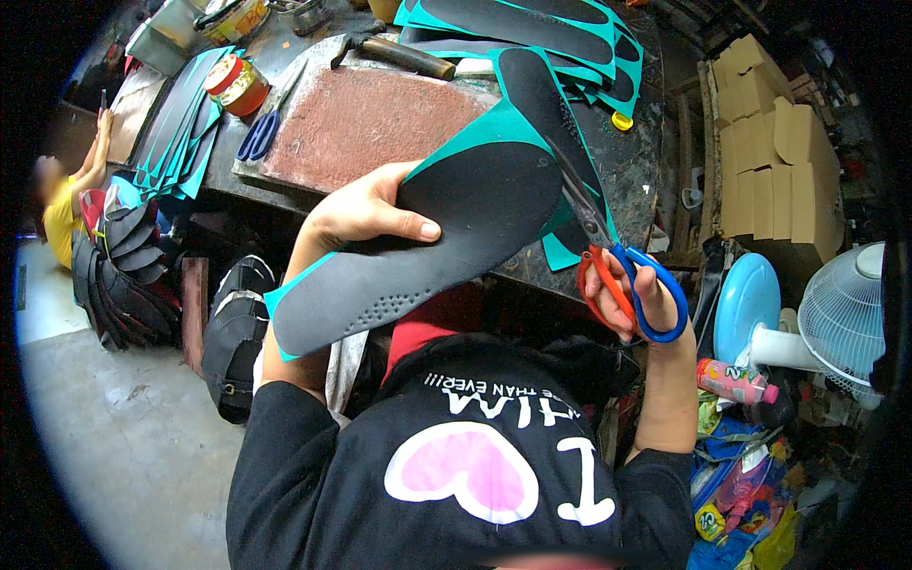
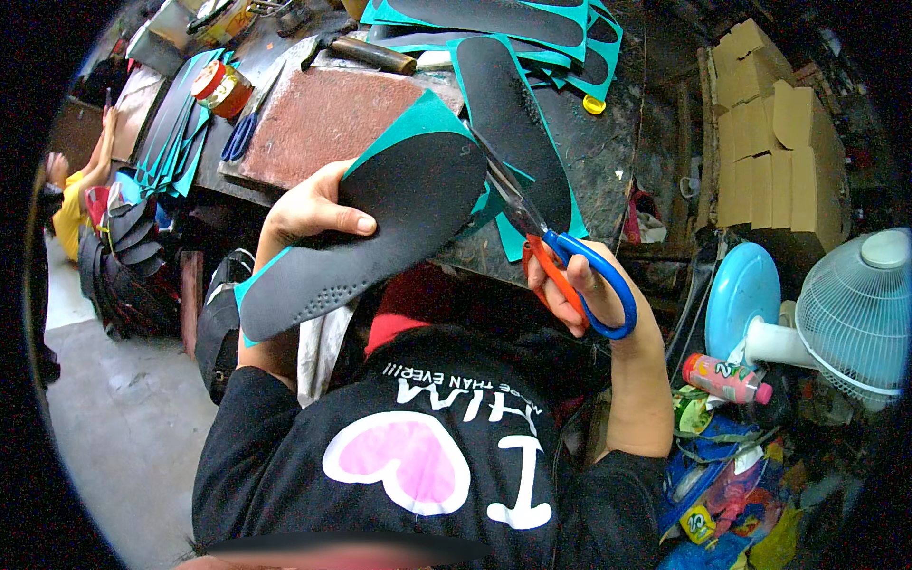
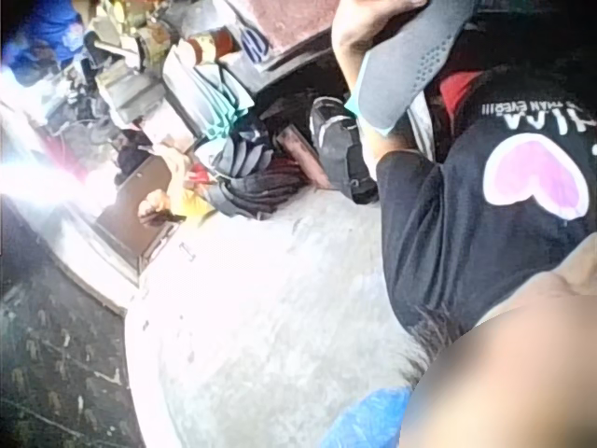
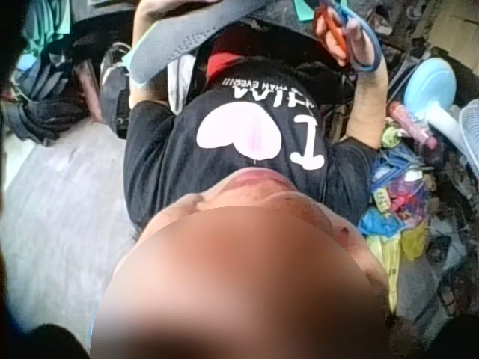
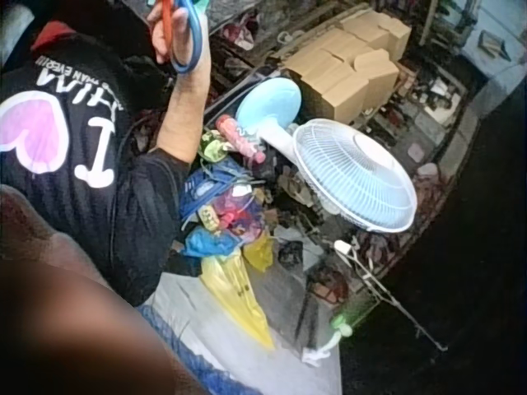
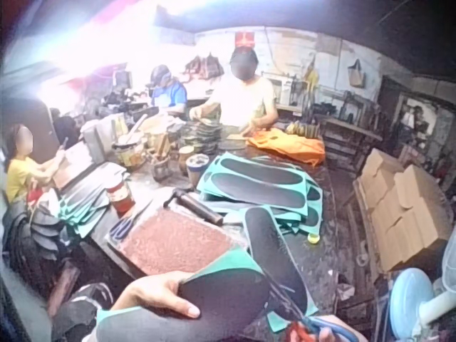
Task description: The person uses a hammer and a small metal tool to tap along the edges of a black shoe insole placed on a green sheet. Then they use scissors to trim the green sheet around the insole, separating the insole from the surrounding material.
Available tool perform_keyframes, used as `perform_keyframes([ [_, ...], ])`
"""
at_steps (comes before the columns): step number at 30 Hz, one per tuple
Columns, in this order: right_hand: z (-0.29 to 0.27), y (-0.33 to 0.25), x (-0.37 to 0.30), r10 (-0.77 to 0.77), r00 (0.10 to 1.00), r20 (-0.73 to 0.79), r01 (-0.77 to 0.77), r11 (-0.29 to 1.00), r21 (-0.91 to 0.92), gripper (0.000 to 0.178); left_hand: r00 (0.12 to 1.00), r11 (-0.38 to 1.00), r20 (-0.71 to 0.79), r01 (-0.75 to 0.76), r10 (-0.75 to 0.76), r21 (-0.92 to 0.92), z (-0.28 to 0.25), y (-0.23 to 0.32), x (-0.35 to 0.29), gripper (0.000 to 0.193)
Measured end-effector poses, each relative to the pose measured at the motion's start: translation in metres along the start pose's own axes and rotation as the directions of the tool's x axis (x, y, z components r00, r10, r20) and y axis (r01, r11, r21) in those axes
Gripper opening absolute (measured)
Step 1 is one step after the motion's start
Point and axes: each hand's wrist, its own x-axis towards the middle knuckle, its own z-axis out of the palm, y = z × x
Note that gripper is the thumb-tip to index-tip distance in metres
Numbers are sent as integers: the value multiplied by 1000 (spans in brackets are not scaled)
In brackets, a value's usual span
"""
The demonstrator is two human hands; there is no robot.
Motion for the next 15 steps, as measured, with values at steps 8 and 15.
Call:
perform_keyframes([
  [8, 12, 10, 4, -22, 994, -103, 32, 995, 99, 79, 869, 700, -400, -478, 290, -531, 16, -8, 5, 64],
  [15, 48, 25, 18, 24, 972, -234, -13, 999, 52, 82, 658, 601, -490, -743, 572, -296, 81, -34, 15, 53],
])
